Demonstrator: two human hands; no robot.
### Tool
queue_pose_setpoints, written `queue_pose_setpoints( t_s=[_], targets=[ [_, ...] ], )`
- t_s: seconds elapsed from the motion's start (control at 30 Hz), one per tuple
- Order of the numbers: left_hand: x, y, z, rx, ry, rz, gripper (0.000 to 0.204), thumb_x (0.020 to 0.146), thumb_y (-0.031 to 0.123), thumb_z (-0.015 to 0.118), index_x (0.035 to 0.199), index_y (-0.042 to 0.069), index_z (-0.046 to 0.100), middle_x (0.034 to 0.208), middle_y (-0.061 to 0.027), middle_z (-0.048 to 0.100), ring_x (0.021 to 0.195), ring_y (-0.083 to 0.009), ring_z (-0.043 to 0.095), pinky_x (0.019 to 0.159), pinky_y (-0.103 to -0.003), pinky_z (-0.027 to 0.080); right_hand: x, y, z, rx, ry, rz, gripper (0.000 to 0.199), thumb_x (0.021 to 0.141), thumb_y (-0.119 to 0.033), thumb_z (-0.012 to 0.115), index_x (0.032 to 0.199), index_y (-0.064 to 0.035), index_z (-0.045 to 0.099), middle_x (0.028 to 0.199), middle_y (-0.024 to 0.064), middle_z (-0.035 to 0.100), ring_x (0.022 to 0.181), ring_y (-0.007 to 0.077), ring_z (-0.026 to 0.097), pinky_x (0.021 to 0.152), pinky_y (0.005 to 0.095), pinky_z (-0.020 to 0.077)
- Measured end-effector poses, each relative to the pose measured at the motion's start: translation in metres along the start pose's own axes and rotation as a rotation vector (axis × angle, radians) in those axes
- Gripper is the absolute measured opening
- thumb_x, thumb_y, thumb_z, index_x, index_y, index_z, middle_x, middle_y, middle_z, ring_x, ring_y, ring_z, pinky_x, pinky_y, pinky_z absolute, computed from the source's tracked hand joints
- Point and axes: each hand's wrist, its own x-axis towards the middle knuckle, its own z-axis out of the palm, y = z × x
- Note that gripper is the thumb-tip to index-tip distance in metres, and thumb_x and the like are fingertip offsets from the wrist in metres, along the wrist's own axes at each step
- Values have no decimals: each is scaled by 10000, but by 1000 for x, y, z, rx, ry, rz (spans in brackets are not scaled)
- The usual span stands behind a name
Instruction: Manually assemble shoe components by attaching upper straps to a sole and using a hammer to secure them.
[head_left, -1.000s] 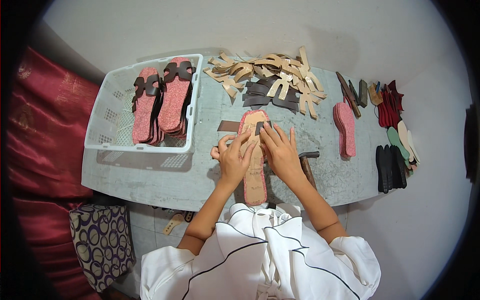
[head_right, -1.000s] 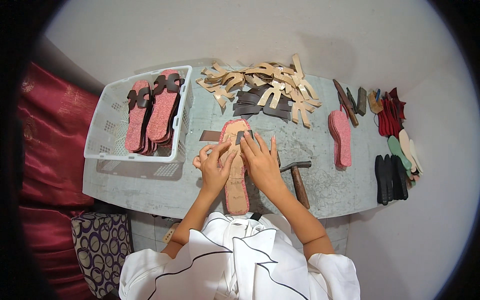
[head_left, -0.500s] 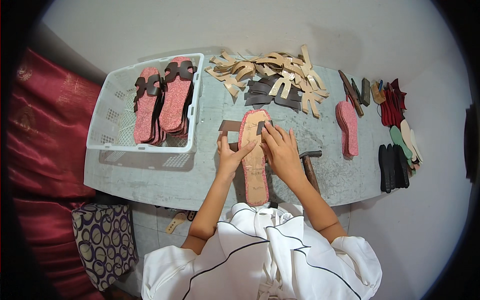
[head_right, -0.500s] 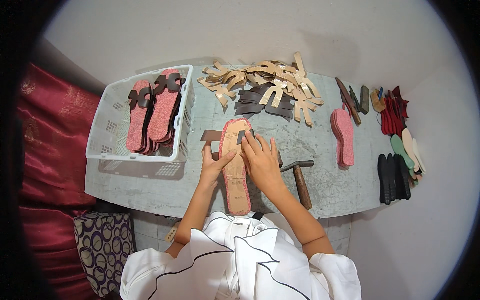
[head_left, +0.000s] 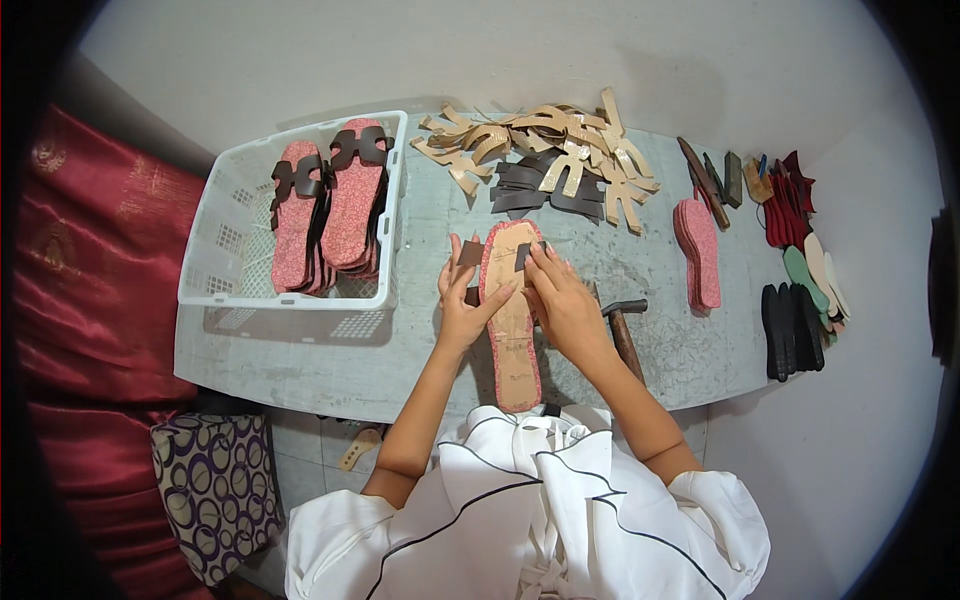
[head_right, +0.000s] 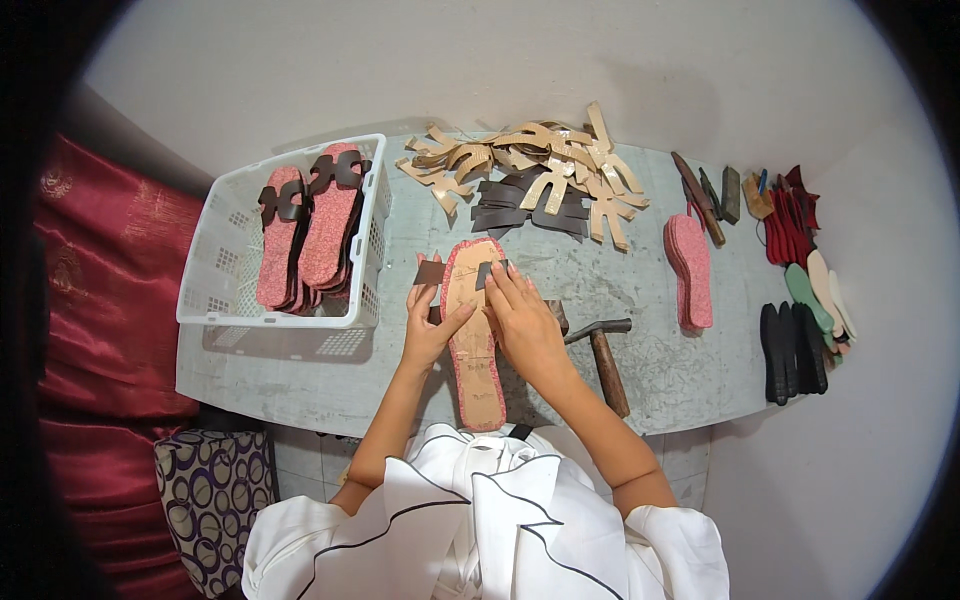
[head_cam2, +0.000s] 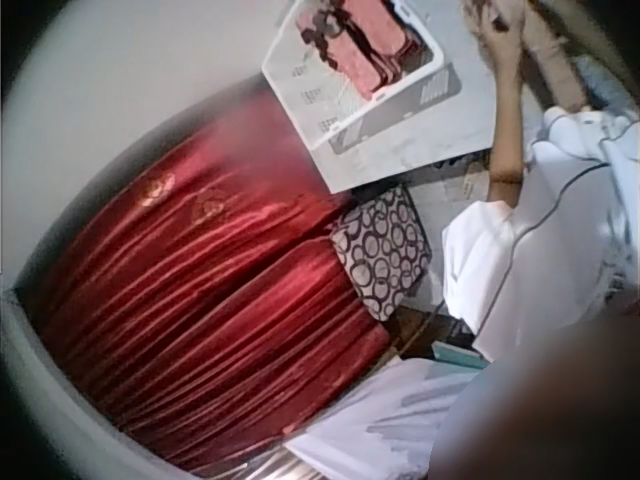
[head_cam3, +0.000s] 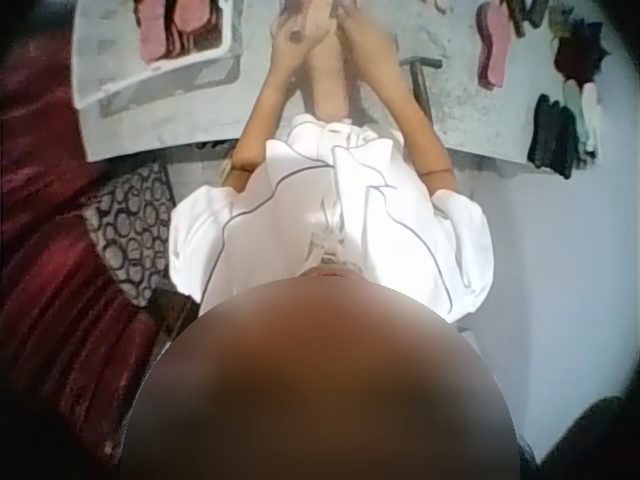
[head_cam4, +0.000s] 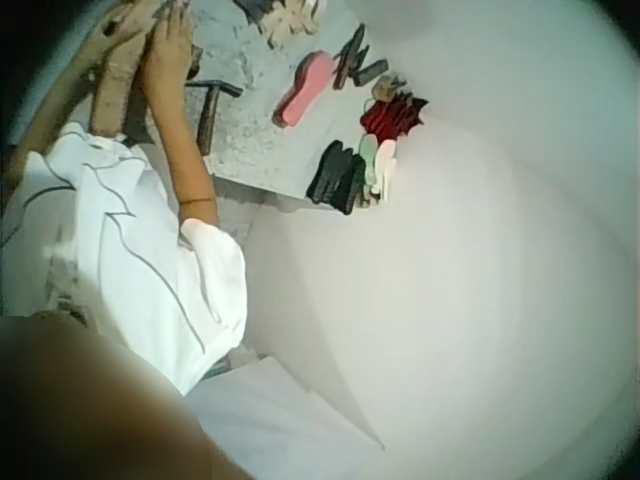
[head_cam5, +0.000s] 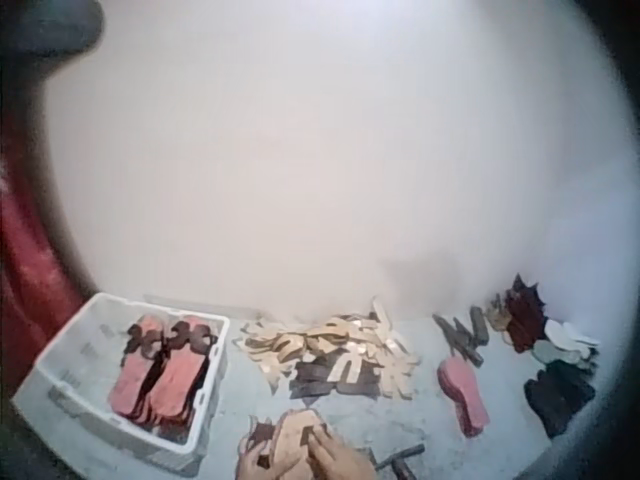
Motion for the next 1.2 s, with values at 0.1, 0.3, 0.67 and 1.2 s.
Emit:
queue_pose_setpoints(
  t_s=[0.1, 0.3, 0.67, 1.2],
  targets=[
    [0, -3, -1, 31, 18, -8, 705, 701, 205, 726, 1299, 38, 393, 1406, -150, 270, 1279, -265, 215, 1048, -376, 167, 1, -1, 0, 1, 4, -4, 357, 825, -125, 544, 1143, 27, 489, 1240, 183, 465, 1145, 344, 453, 949, 421, 378],
    [1, 6, -6, 180, 2, 91, 768, 715, 374, 673, 1357, 133, 327, 1426, -35, 280, 1294, -302, 181, 987, -484, 68, 0, 1, 1, -2, 8, -12, 351, 822, -123, 548, 1137, 23, 495, 1237, 180, 468, 1142, 341, 456, 945, 423, 381],
    [6, 32, -18, 828, -24, 285, 662, 795, 416, 526, 1338, 85, 341, 1399, -60, 321, 1280, -327, 241, 941, -588, 87, 1, 0, 1, -4, 29, -22, 356, 817, -132, 562, 1133, 21, 505, 1235, 174, 475, 1135, 338, 465, 943, 414, 384],
    [28, 29, -21, 733, -275, 507, 540, 844, 298, 467, 1326, 80, 361, 1399, -45, 318, 1313, -246, 236, 986, -619, 56, -1, 2, 4, 32, 6, 6, 359, 825, -134, 548, 1148, 15, 502, 1258, 154, 460, 1168, 347, 431, 965, 439, 353]
  ],
)
